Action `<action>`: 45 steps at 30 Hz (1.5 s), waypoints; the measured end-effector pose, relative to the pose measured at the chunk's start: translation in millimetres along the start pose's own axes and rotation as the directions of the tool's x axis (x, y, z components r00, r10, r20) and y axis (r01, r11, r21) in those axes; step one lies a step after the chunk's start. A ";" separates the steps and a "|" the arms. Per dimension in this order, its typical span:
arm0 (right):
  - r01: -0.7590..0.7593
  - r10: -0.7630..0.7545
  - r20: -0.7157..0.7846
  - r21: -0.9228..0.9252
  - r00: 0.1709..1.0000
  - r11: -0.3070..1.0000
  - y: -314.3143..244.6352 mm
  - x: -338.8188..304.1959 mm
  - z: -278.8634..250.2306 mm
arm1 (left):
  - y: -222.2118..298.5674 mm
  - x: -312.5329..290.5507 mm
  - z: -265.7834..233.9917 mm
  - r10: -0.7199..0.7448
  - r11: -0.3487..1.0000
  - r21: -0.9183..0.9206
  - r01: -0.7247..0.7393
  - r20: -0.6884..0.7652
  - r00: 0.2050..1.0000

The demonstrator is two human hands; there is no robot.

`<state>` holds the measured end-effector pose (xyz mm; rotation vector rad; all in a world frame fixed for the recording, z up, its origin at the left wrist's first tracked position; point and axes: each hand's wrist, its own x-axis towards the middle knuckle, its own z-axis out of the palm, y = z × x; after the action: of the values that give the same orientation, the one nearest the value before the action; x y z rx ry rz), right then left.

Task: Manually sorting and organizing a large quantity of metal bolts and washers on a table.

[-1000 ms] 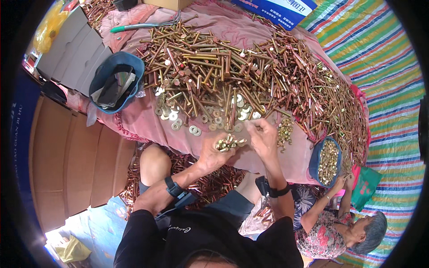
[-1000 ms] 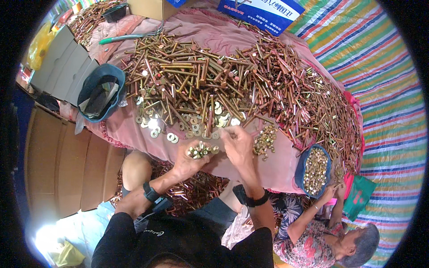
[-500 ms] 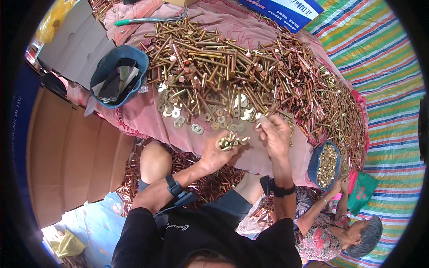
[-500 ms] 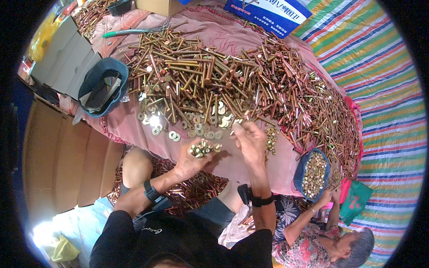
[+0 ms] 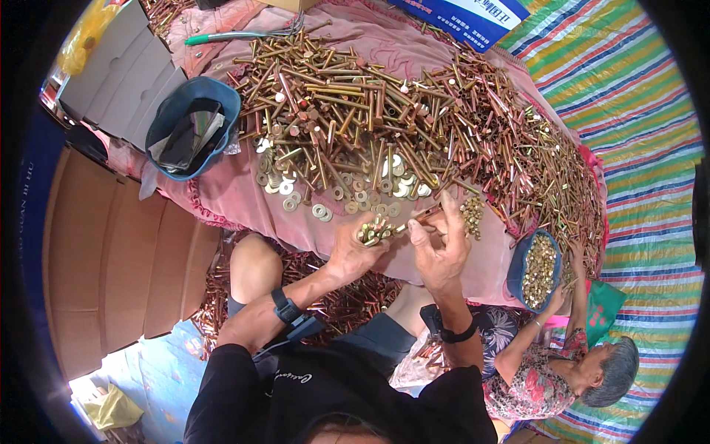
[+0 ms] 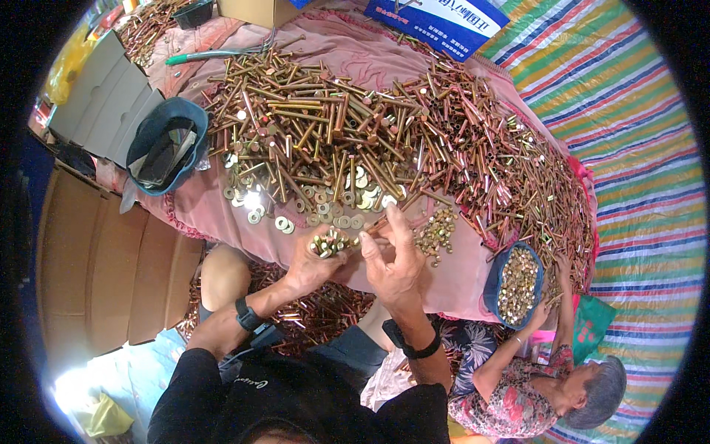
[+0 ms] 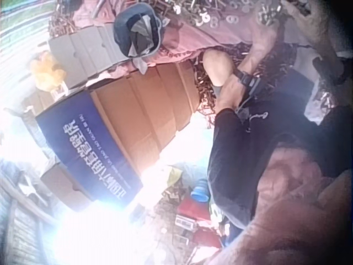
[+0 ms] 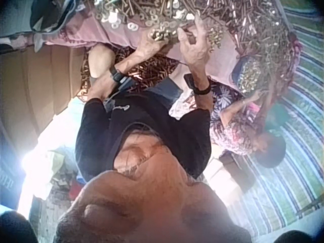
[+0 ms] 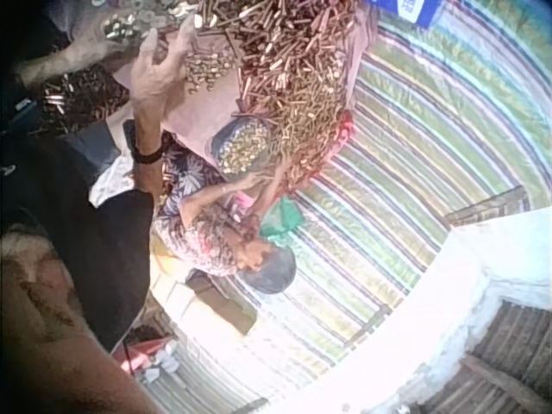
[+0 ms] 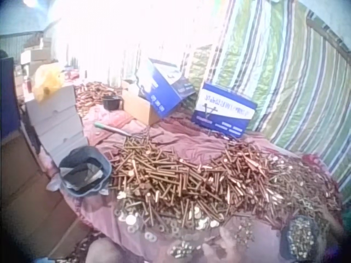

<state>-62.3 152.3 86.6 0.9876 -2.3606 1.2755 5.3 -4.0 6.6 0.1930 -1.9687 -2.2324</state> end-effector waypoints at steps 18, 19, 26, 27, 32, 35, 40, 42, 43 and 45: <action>-0.007 0.011 0.107 -0.044 0.994 0.999 -11.9 -10.1 10.0 | -0.9 -6.4 2.2 0.037 0.966 -0.255 -0.028 0.030 0.999; -0.009 0.007 0.121 0.021 0.993 1.000 -13.0 -9.7 10.8 | -2.3 -6.5 2.3 0.036 0.967 -0.255 -0.025 0.036 0.999; -0.366 0.374 -0.049 -0.361 0.926 0.858 53.3 4.4 -49.1 | 2.3 -4.5 6.1 -0.041 0.931 -0.363 0.044 0.016 0.999; -0.348 0.375 -0.039 -0.467 0.926 0.813 65.2 11.0 -54.3 | 1.0 -4.2 7.1 -0.017 0.940 -0.340 0.016 -0.001 1.000; -0.157 0.374 0.173 -0.694 0.911 0.703 117.0 22.9 -54.3 | 2.2 -0.4 8.9 0.005 0.963 -0.271 -0.009 -0.017 1.000; -0.184 0.408 0.171 -0.695 0.897 0.695 128.2 21.4 -54.3 | 2.3 -0.5 8.7 -0.014 0.974 -0.226 0.010 -0.015 1.000; -0.708 0.685 0.220 0.036 0.694 0.706 104.1 15.6 -45.9 | 7.2 -0.9 3.7 -0.024 0.965 -0.263 0.023 -0.001 1.000; -0.750 0.682 0.313 0.277 0.661 0.601 68.0 14.8 -40.1 | 12.2 0.4 3.4 -0.034 0.969 -0.247 0.028 -0.019 0.999; -0.754 0.662 0.392 0.488 0.639 0.440 56.0 11.5 -38.1 | 13.8 1.4 4.6 -0.037 0.972 -0.235 0.031 -0.023 0.999; -0.738 0.612 0.431 0.516 0.663 0.435 49.0 2.6 -32.7 | 10.8 2.1 5.3 -0.028 0.966 -0.257 0.026 -0.004 1.000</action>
<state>-100.0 196.3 76.0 0.1859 -2.5786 2.5759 2.5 -0.6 18.0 0.1951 -1.6596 -2.4706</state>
